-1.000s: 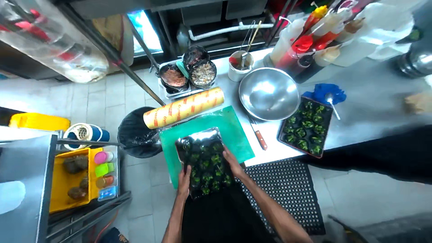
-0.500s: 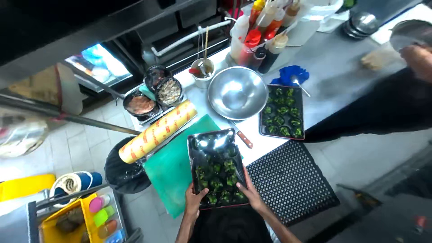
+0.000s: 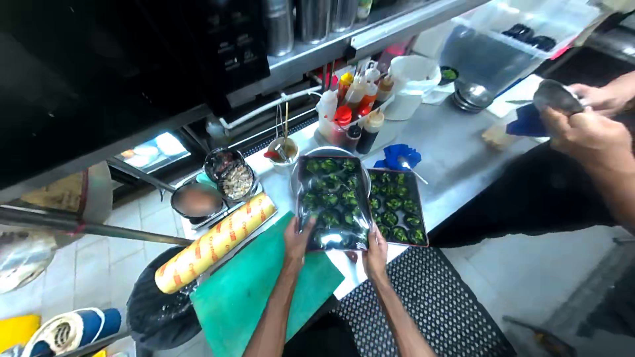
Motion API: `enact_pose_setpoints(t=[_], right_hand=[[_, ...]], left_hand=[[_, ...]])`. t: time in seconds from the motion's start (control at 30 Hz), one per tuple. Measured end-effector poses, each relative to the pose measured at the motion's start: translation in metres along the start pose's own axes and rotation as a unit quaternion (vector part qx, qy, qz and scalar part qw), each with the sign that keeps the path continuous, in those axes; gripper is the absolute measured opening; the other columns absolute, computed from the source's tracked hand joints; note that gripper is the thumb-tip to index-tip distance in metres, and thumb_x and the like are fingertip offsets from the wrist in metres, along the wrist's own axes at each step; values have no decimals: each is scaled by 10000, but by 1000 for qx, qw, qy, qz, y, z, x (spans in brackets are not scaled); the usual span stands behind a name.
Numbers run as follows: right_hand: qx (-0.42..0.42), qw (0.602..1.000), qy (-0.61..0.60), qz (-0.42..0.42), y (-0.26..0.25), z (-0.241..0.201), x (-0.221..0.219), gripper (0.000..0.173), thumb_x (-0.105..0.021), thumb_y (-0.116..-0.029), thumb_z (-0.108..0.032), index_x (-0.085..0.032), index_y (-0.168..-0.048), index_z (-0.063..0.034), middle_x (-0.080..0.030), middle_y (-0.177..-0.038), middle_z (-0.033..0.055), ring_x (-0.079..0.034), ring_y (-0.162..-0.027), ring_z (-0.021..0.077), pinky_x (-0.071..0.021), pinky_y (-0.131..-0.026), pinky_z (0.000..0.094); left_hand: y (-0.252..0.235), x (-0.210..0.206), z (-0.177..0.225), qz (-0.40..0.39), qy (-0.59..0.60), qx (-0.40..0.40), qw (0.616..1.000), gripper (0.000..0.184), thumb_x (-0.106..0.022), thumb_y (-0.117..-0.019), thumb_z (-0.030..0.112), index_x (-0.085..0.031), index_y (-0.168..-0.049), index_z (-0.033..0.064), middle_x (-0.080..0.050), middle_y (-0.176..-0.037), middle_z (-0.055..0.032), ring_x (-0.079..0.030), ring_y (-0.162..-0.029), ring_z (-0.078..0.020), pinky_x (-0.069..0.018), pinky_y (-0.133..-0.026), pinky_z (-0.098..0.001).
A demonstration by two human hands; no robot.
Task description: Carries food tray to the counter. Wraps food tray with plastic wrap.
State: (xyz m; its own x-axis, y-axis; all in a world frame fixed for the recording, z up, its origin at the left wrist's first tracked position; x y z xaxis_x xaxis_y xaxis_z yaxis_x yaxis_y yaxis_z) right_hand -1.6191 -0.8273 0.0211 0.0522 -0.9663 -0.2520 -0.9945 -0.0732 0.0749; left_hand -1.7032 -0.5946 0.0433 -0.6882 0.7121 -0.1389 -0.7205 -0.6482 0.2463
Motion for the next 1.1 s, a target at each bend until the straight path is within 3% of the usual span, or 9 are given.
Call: enact_pose_setpoints(t=[0.13, 0.47, 0.6, 0.67, 0.73, 0.83, 0.9, 1.0, 1.1], right_hand=[[42, 998, 29, -20, -65, 28, -17, 449, -359, -1130, -167, -465, -1496, 69, -485, -1564, 181, -503, -1416, 165, -409, -1186, 327], [59, 983, 166, -56, -105, 34, -19, 481, -326, -1132, -196, -423, -1542, 36, -413, -1620, 176, -394, -1505, 165, -313, -1251, 325], [55, 947, 317, -21, -111, 37, -7, 524, -317, -1104, -375, -521, -1536, -160, -449, -1595, 132, -367, -1495, 308, -297, -1223, 533], [95, 932, 348, -40, -113, 38, -7, 591, -234, -1108, -413, -485, -1554, -117, -318, -1685, 102, -221, -1573, 350, -152, -1269, 588], [106, 938, 327, -33, -116, 41, -4, 706, -196, -1099, -522, -405, -1585, -53, -218, -1713, 149, -161, -1596, 310, -117, -1303, 522], [90, 951, 282, 95, -111, 37, 25, 645, -316, -1102, -426, -362, -1577, 7, -325, -1648, 223, -308, -1541, 299, -260, -1271, 462], [61, 920, 302, 243, -101, 21, 59, 555, -463, -1092, -307, -427, -1528, 35, -454, -1535, 283, -437, -1443, 371, -356, -1211, 497], [-17, 834, 397, 382, -89, 10, 116, 621, -528, -1061, -397, -445, -1529, 3, -430, -1538, 318, -401, -1436, 488, -324, -1181, 624], [-81, 830, 387, 394, -87, 7, 135, 665, -526, -1051, -475, -433, -1556, -52, -389, -1574, 303, -374, -1451, 490, -322, -1162, 642]], left_hand=[[-61, -13, -8, 21, -34, -21, 999, 812, -752, -937, 369, -368, -1564, 25, -561, -1466, -171, -580, -1315, -216, -502, -1093, -396], [-89, -23, -46, -8, -161, -186, 969, 918, -628, -975, 473, -211, -1602, -53, -298, -1637, -247, -339, -1512, -283, -313, -1240, -407], [-92, -22, -55, 18, -202, -201, 958, 1026, -623, -931, 587, -189, -1608, -50, -184, -1665, -277, -176, -1559, -381, -181, -1280, -510], [-91, -21, -57, 6, -170, -179, 969, 1043, -640, -939, 559, -123, -1622, -37, -126, -1680, -270, -175, -1564, -350, -230, -1272, -473], [-90, -19, -57, -2, -138, -159, 978, 1042, -646, -949, 534, -82, -1632, -13, -95, -1690, -255, -172, -1568, -322, -247, -1268, -451], [-88, -15, -60, 5, -126, -143, 982, 1046, -663, -945, 523, -78, -1635, -3, -107, -1689, -251, -181, -1567, -310, -250, -1267, -440], [-86, -16, -60, 12, -115, -133, 984, 1062, -701, -928, 490, -78, -1634, -2, -141, -1683, -246, -230, -1551, -296, -292, -1249, -428], [-82, -20, -57, 31, -56, -101, 993, 1046, -766, -909, 299, -67, -1647, 51, -166, -1686, -217, -364, -1495, -272, -410, -1183, -400], [-75, -23, -59, 64, -26, -41, 997, 1049, -794, -896, 203, -77, -1656, 120, -193, -1680, -206, -455, -1431, -290, -501, -1089, -418]])
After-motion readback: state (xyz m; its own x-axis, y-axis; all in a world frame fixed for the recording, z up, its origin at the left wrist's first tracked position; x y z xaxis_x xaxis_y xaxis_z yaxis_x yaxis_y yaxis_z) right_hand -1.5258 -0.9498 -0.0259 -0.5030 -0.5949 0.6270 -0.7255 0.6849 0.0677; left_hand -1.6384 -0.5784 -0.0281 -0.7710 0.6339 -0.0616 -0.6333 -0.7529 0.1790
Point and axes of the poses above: each hand's wrist, its own y-axis away from the middle knuckle, its own x-axis out of the back of the hand, z = x × y, the point moved 6 cm from there along -y, towards the middle knuckle
